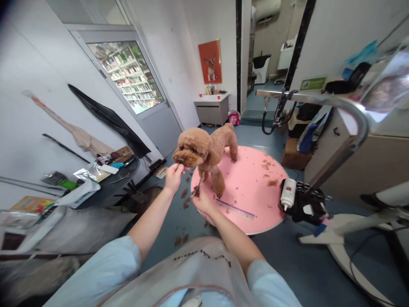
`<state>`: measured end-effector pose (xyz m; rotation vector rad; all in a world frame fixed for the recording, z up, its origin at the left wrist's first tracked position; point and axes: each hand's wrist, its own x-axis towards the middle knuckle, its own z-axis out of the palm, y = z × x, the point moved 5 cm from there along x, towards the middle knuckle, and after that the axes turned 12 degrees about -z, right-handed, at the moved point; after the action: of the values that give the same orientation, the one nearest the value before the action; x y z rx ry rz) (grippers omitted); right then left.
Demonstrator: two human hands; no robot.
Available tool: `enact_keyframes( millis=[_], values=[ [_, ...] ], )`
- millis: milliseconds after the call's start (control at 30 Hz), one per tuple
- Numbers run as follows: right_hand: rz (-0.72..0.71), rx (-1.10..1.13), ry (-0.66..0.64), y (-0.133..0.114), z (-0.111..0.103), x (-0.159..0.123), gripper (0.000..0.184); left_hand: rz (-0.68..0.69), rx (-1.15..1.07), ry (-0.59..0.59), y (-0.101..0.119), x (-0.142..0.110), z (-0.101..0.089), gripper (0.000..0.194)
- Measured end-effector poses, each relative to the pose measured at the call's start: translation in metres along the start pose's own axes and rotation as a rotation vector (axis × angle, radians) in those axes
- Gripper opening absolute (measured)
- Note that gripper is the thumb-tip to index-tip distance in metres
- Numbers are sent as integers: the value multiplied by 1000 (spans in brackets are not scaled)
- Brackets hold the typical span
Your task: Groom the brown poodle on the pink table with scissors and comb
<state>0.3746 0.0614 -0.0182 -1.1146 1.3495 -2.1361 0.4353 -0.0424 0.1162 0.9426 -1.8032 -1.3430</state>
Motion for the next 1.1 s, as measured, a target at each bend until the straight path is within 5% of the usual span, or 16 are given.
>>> enact_keyframes(
  millis=[233,767,933,1100],
  values=[
    [-156,-232,-57,-14,14,67,25,44,-83,34,28,5,1,30],
    [-198,-444,-143,-30,13,74,31,61,-149,20,47,10,-2,26],
    [-134,-479,-113,-22,6,79,21,43,-202,16,48,17,-1,25],
    [-133,-513,-140,-12,4,82,31,7,-230,23,46,26,1,23]
  ],
)
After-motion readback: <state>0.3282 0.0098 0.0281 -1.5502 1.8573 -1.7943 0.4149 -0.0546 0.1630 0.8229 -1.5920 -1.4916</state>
